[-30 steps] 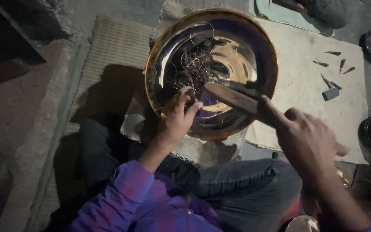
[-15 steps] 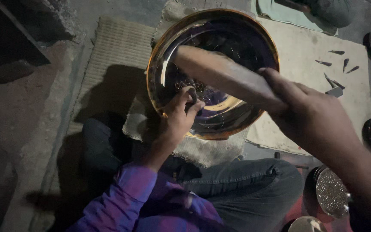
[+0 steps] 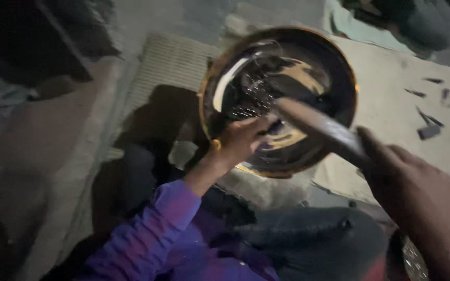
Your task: The person holds a small metal piece inside a large metal bowl and repeatedly strikes it with a hammer. The person adjusts the metal piece occasionally while continuing to hammer it.
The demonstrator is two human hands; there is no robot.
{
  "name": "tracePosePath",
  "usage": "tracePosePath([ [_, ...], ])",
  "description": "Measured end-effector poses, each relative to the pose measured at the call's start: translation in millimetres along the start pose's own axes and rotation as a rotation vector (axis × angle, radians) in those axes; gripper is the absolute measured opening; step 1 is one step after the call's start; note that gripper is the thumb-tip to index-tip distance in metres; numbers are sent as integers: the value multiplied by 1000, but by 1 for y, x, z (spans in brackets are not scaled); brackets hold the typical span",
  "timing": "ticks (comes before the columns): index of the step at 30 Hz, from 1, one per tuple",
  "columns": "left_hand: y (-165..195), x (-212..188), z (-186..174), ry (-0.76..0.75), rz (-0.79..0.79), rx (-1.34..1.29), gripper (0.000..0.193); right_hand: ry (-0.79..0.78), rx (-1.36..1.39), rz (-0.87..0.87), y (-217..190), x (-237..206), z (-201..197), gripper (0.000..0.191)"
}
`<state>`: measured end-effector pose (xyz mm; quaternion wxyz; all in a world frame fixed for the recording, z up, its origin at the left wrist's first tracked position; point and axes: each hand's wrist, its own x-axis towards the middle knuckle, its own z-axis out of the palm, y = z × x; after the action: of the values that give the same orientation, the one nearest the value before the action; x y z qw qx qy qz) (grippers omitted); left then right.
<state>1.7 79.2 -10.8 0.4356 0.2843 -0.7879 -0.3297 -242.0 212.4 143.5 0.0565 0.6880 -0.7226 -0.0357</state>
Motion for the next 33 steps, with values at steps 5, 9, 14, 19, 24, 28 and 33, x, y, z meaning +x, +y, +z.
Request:
tracePosePath([
  [5,8,9,-13,-276,-96,-44,59,-58,17,156,7,-27,34,70],
  [9,14,22,-27,-449,-70,54,61,165,297,133,4,-50,68,69],
  [14,23,42,-28,-608,-151,-34,48,197,609,408,-6,-78,112,75],
  [19,30,57,-26,-795,-64,96,45,467,677,251,-15,-110,161,65],
  [24,24,61,-30,-483,138,52,43,371,1400,388,-9,-153,209,97],
  [28,11,55,-37,-425,58,-75,51,404,1178,337,-14,-165,232,102],
  [33,6,56,-23,-504,107,-52,51,249,1278,594,-39,-163,230,97],
])
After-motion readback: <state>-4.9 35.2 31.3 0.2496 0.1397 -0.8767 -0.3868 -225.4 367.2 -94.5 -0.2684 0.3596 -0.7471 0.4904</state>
